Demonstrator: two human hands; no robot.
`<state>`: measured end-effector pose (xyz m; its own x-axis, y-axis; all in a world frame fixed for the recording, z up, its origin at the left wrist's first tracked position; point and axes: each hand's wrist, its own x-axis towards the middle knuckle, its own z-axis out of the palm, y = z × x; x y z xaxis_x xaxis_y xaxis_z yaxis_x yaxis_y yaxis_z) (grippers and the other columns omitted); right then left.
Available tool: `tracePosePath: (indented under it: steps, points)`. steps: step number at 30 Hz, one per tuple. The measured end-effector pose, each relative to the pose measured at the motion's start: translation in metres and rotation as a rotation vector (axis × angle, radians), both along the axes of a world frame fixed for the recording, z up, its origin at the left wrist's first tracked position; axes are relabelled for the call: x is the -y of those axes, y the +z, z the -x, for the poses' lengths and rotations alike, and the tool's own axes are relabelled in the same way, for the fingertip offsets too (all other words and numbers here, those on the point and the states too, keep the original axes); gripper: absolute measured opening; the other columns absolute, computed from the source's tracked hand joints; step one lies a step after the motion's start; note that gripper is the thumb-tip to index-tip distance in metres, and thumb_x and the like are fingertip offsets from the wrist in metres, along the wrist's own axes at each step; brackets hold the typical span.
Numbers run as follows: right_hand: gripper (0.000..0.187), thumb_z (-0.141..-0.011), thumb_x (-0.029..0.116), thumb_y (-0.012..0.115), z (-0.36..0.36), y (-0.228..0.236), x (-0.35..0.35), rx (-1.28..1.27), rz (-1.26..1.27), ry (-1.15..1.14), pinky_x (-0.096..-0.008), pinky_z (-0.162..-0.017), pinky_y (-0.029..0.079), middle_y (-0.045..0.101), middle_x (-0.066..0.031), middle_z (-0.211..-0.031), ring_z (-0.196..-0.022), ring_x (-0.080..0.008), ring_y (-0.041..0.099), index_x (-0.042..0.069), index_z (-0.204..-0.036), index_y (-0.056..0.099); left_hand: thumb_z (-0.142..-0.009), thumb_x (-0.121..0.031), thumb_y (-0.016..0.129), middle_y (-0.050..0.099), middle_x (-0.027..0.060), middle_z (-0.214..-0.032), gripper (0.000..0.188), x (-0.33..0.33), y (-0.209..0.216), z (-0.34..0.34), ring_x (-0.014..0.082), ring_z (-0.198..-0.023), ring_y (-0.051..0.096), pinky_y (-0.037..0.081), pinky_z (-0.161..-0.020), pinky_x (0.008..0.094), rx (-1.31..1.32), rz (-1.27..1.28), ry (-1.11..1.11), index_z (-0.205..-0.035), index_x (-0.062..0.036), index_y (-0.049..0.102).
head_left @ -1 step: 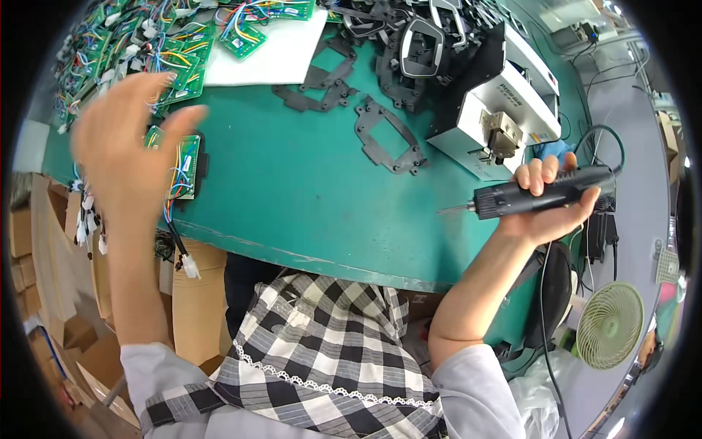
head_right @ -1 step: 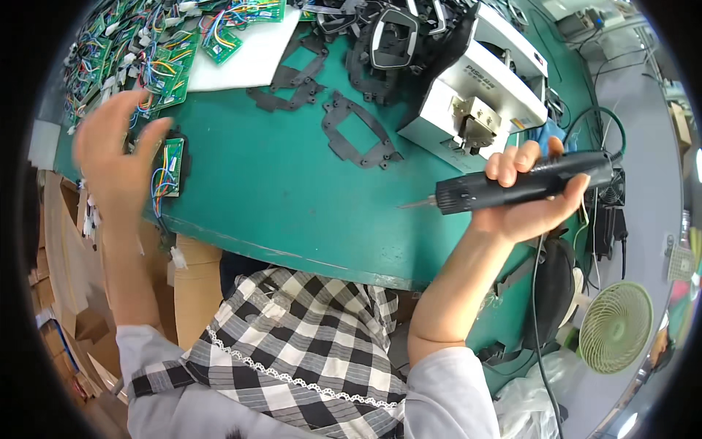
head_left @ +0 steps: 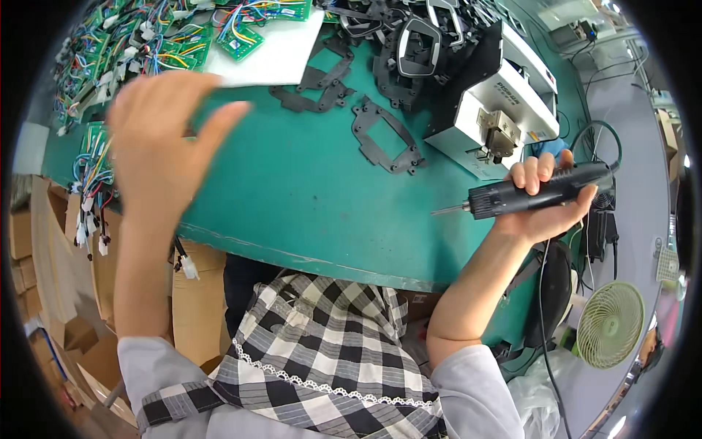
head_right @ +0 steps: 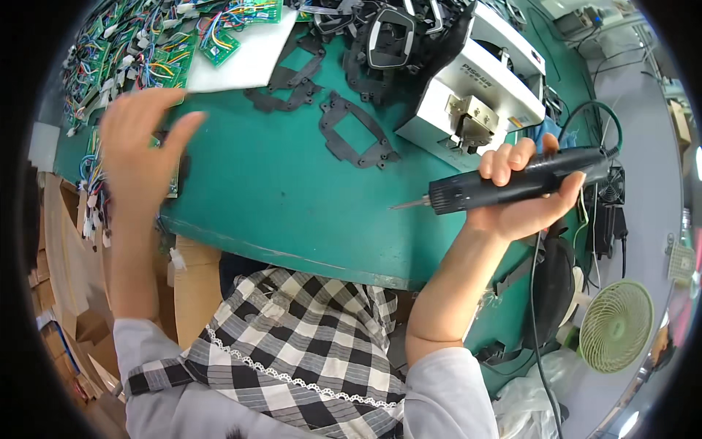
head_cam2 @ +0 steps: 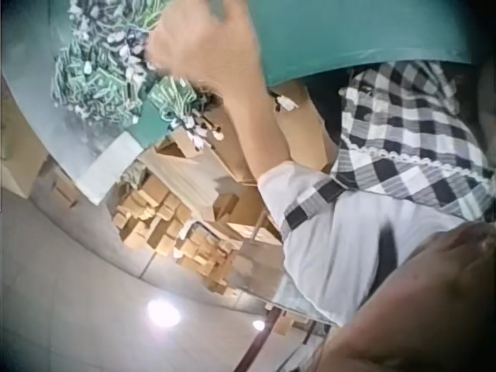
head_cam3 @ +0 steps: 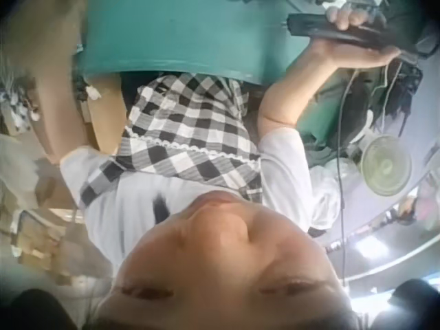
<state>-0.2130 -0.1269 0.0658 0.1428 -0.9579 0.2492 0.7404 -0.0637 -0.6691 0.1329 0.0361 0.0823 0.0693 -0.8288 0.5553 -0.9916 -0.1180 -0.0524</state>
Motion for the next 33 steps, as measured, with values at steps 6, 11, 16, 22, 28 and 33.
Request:
tracePosePath:
  steps: [6, 11, 16, 22, 28, 33]
  points:
    - [0.059, -0.092, 0.055, 0.045, -0.002, -0.009, -0.007, 0.104, 0.066, 0.143, -0.0327, -0.047, 0.039, 0.054, -0.0124, -0.071, -0.048, -0.0192, 0.046, 0.004, -0.118, 0.056, -0.083, -0.026, 0.063, 0.061, 0.0025, -0.090, 0.018, 0.151, -0.045, 0.049, 0.0221, -0.088, 0.061, 0.046, -0.078, 0.0378, -0.067, -0.006, -0.258, -0.094, -0.0113, 0.064]
    - [0.059, -0.094, 0.054, 0.042, 0.005, -0.006, -0.006, 0.101, 0.080, 0.175, -0.0332, -0.048, 0.040, 0.054, -0.0131, -0.074, -0.049, -0.0192, 0.047, 0.003, -0.123, 0.052, -0.079, -0.019, 0.054, 0.058, -0.0013, -0.102, 0.011, 0.210, -0.038, 0.038, 0.0133, -0.107, 0.052, 0.039, -0.089, 0.0329, 0.348, 0.126, -0.646, -0.088, -0.0169, 0.060]
    - [0.060, -0.094, 0.053, 0.043, 0.011, -0.005, -0.008, 0.146, 0.086, 0.196, -0.0347, -0.051, 0.043, 0.054, -0.0142, -0.076, -0.051, -0.0195, 0.049, 0.002, -0.123, 0.051, -0.078, -0.017, 0.054, 0.058, -0.0027, -0.090, 0.008, 0.195, -0.026, 0.029, 0.0128, -0.093, 0.057, 0.043, -0.082, 0.0314, 0.328, 0.194, -0.699, -0.085, -0.0167, 0.056]
    - [0.061, -0.093, 0.054, 0.046, 0.017, -0.005, -0.006, 0.153, 0.131, 0.180, -0.0340, -0.051, 0.042, 0.053, -0.0127, -0.076, -0.051, -0.0182, 0.047, 0.001, -0.124, 0.050, -0.091, -0.014, 0.057, 0.067, 0.0052, -0.095, 0.021, 0.152, -0.029, 0.037, 0.0229, -0.083, 0.065, 0.051, -0.070, 0.0320, -0.224, 0.426, -0.349, -0.112, -0.0105, 0.061]
    - [0.061, -0.091, 0.052, 0.050, 0.036, -0.005, 0.000, 0.225, 0.182, 0.276, -0.0331, -0.056, 0.041, 0.052, -0.0122, -0.079, -0.055, -0.0171, 0.047, 0.001, -0.125, 0.049, -0.096, -0.025, 0.051, 0.060, 0.0137, -0.123, 0.033, 0.067, -0.046, 0.092, 0.0321, -0.108, 0.059, 0.045, -0.095, 0.0404, -0.798, -0.733, -0.760, -0.124, -0.0111, 0.059]
    - [0.061, -0.092, 0.052, 0.050, 0.036, -0.009, 0.000, 0.192, 0.176, 0.232, -0.0324, -0.056, 0.040, 0.052, -0.0119, -0.080, -0.055, -0.0168, 0.047, 0.002, -0.125, 0.050, -0.090, -0.029, 0.059, 0.066, 0.0065, -0.095, 0.024, 0.084, -0.039, 0.085, 0.0285, -0.087, 0.062, 0.049, -0.078, 0.0388, -0.399, -0.389, -0.734, -0.101, -0.0095, 0.067]
